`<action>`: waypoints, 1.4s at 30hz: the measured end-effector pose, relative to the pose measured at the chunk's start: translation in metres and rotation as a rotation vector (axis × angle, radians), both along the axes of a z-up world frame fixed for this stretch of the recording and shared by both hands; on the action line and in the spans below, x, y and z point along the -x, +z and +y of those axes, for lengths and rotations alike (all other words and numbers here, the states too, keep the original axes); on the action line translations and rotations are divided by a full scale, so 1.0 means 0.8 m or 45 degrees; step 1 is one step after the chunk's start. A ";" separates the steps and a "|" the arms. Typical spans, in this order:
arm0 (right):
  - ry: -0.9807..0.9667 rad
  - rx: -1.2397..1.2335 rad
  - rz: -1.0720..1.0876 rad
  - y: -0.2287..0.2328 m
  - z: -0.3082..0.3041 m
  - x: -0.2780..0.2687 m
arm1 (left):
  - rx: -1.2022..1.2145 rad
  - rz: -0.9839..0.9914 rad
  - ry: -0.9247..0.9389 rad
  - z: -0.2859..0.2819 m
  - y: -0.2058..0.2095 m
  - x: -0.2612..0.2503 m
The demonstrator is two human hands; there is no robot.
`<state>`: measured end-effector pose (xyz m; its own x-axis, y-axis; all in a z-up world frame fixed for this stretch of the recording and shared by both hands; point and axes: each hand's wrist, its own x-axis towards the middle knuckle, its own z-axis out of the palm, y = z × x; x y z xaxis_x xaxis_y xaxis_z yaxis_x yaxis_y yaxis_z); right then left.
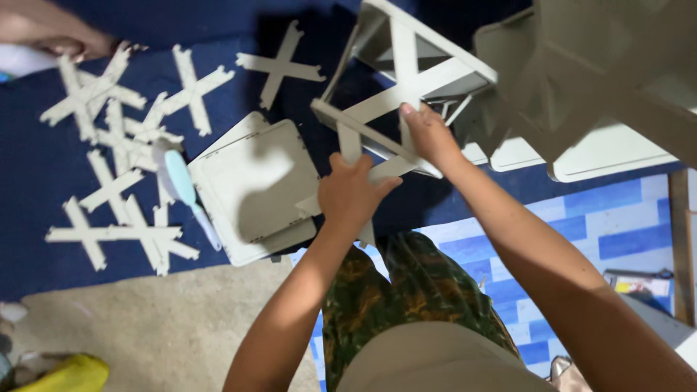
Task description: The person cleans white plastic furniture parts with a brush, then assembles them into a small stool by inserting cross-shaped supports into the base and attaching the top panel. The person repeats this process for multiple units.
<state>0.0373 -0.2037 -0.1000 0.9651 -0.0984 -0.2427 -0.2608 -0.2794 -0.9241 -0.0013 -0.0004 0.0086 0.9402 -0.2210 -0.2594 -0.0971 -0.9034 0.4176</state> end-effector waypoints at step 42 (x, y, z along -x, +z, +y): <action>-0.873 -1.106 0.167 -0.130 -0.113 0.227 | 0.942 0.441 0.462 0.158 -0.190 -0.057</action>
